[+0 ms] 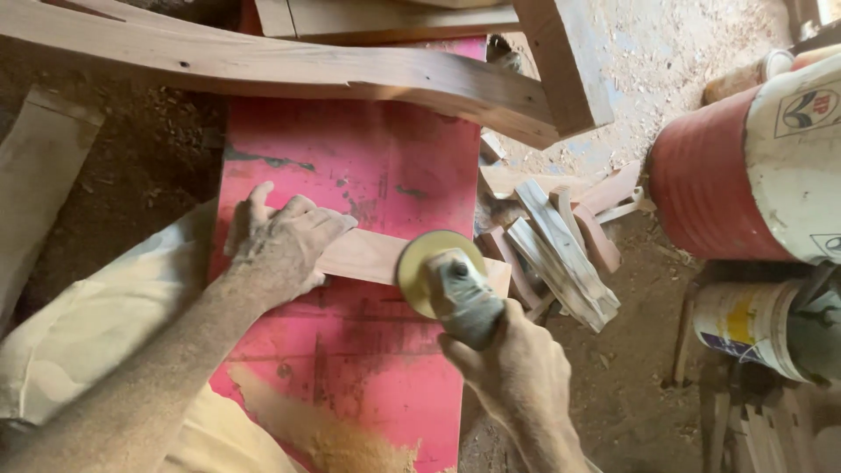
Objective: Sand and shape wooden furniture components using a handheld angle grinder with a sanding disc.
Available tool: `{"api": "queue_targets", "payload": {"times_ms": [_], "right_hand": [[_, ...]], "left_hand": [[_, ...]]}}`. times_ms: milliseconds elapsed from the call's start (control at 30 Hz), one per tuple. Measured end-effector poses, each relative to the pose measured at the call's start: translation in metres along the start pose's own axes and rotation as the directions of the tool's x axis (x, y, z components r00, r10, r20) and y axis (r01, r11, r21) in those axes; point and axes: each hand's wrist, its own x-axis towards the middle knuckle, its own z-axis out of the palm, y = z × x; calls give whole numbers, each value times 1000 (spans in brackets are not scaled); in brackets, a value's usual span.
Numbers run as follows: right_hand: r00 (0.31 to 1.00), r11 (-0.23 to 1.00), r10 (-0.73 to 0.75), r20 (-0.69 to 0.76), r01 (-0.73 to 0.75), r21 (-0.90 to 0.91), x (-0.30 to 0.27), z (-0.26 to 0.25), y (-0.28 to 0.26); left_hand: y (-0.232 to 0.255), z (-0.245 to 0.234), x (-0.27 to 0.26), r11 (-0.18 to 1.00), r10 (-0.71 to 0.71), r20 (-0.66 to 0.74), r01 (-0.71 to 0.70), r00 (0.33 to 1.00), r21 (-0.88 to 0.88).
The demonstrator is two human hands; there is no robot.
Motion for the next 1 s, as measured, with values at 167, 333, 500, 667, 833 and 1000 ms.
{"api": "queue_targets", "payload": {"times_ms": [167, 333, 500, 667, 833, 1000], "right_hand": [[995, 996, -89, -32, 89, -17, -6, 13, -5], [982, 994, 104, -155, -99, 37, -13, 15, 35], [956, 983, 164, -244, -137, 124, -17, 24, 64], [962, 983, 103, -253, -60, 172, -3, 21, 67], [979, 999, 6, -203, 4, 49, -5, 12, 30], [991, 996, -58, -121, 50, -73, 3, 17, 9]], "left_hand": [[0, -12, -6, 998, -55, 79, 55, 995, -3], [-4, -10, -14, 1000, -32, 52, 31, 998, 2], [-20, -21, -35, 999, -52, 53, 53, 997, -11], [-45, -4, -49, 946, -158, -58, 135, 986, -294], [-45, -19, -46, 928, -153, -70, 118, 986, -354], [-51, -14, -45, 891, -108, -47, 75, 993, -448]]}}
